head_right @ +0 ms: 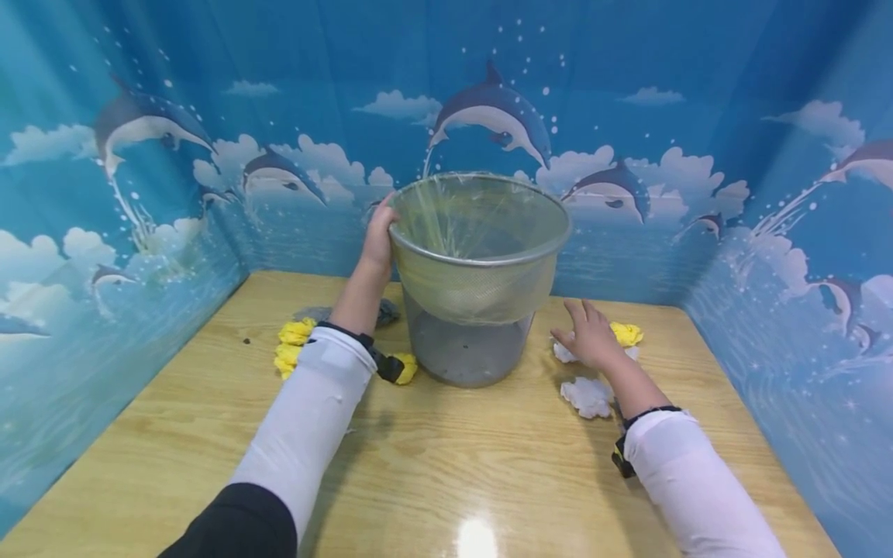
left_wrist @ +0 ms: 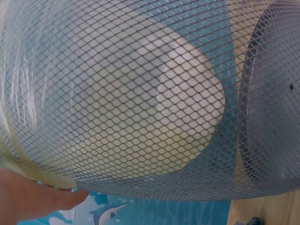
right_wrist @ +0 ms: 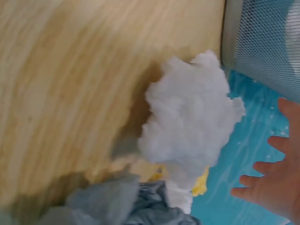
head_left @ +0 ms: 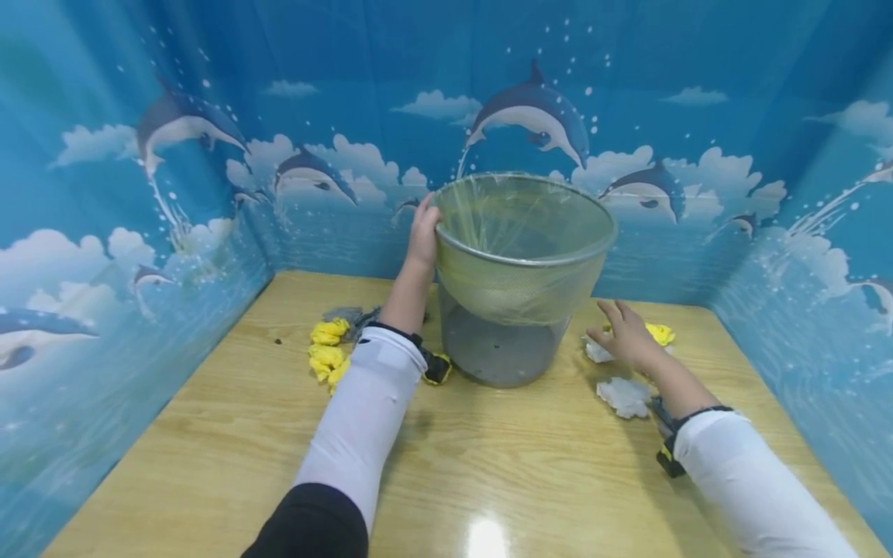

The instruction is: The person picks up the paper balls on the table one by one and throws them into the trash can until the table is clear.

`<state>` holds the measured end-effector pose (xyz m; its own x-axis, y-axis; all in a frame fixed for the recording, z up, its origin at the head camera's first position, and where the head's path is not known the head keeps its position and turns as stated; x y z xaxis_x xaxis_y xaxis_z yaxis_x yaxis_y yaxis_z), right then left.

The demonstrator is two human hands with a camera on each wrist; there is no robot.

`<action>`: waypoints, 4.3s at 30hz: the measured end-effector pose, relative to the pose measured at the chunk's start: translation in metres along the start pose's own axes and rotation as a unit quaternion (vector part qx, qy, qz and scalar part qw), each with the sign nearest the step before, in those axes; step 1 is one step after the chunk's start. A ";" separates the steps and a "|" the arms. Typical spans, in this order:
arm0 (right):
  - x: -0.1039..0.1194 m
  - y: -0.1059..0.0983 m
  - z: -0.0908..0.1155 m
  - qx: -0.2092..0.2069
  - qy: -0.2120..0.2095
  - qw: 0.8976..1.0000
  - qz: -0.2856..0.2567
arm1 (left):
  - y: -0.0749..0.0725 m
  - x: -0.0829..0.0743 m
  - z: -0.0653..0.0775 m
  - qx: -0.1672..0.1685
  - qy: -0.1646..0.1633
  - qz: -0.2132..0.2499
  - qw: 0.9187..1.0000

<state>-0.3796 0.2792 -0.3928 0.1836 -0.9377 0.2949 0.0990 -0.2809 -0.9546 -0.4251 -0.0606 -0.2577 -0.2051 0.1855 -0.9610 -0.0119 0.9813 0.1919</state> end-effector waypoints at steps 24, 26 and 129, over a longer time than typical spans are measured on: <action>-0.014 0.029 -0.004 0.026 0.005 0.997 0.070 | 0.000 0.001 0.001 -0.001 -0.004 0.004 1.000; -0.013 0.028 -0.003 0.015 -0.001 0.997 0.082 | 0.001 0.001 0.002 0.001 -0.004 0.003 1.000; 0.000 0.014 -0.016 0.026 -0.055 0.996 0.068 | 0.002 0.003 0.001 0.003 0.002 0.005 1.000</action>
<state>-0.3937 0.2724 -0.4064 0.3050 -0.9373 0.1684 0.1154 -0.1391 -0.9835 -0.4250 -0.0583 -0.2602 -0.2092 0.1946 -0.9583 -0.0045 0.9798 0.2000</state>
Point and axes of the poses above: each hand's wrist, its own z-axis away from the middle knuckle, its own y-axis out of the palm, x = y × z, the point moved 9 cm from there along -z, towards the middle knuckle, and after that the axes turned 6 degrees about z, right-handed, at the moved point
